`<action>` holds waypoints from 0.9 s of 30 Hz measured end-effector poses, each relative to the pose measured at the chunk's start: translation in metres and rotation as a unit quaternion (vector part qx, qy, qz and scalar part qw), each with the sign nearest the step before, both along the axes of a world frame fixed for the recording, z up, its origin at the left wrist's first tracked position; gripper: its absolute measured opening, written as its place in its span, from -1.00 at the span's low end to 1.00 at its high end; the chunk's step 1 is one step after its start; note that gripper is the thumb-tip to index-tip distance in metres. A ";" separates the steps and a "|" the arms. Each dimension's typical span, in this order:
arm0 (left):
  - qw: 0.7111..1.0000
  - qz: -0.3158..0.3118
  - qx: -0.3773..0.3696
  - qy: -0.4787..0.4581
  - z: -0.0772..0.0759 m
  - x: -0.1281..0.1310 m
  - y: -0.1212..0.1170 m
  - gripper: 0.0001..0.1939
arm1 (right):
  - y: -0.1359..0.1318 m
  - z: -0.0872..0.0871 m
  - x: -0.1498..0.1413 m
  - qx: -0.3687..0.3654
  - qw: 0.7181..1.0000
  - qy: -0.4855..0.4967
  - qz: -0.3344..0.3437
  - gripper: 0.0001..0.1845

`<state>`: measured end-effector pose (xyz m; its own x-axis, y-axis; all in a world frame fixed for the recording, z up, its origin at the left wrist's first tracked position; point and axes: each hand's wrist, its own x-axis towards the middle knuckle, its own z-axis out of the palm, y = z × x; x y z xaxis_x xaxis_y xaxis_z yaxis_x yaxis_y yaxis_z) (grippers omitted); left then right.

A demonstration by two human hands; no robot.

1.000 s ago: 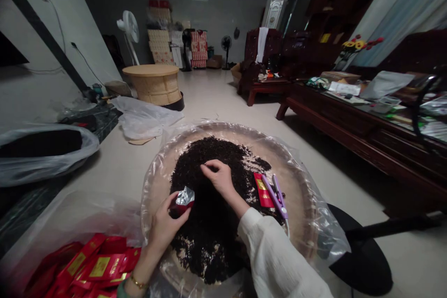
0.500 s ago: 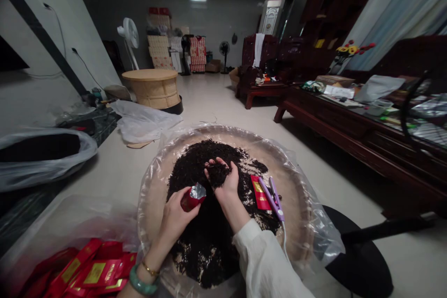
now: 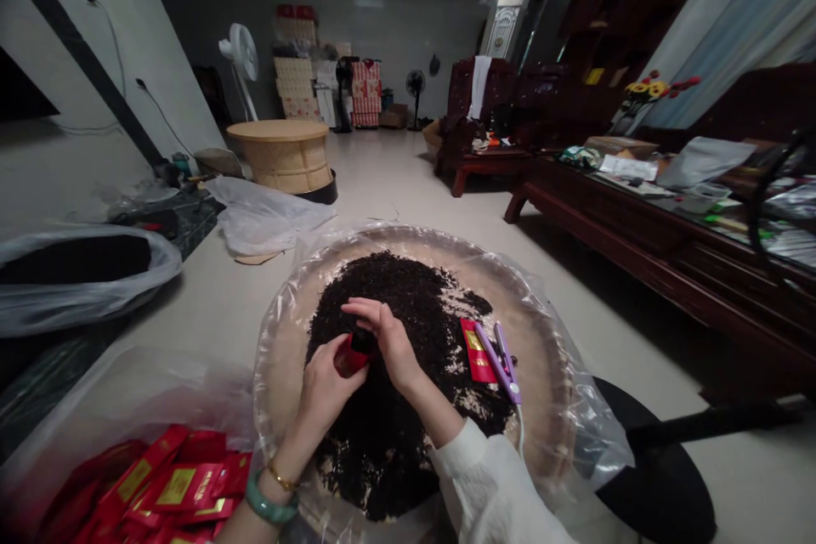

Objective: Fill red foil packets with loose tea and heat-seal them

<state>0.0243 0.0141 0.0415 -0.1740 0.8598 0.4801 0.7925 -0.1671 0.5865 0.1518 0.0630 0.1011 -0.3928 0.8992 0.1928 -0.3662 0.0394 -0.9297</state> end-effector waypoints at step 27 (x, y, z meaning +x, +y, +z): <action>0.984 0.085 -0.085 -0.133 -0.012 -0.053 -0.012 -0.44 | 0.019 -0.076 -0.019 0.513 0.608 -0.600 -0.089 -0.19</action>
<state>-0.0283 0.0020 0.0294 -0.4216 0.8718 0.2494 0.6149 0.0727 0.7852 0.1327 0.0823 0.0253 -0.7187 0.5957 0.3585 0.6451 0.7638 0.0240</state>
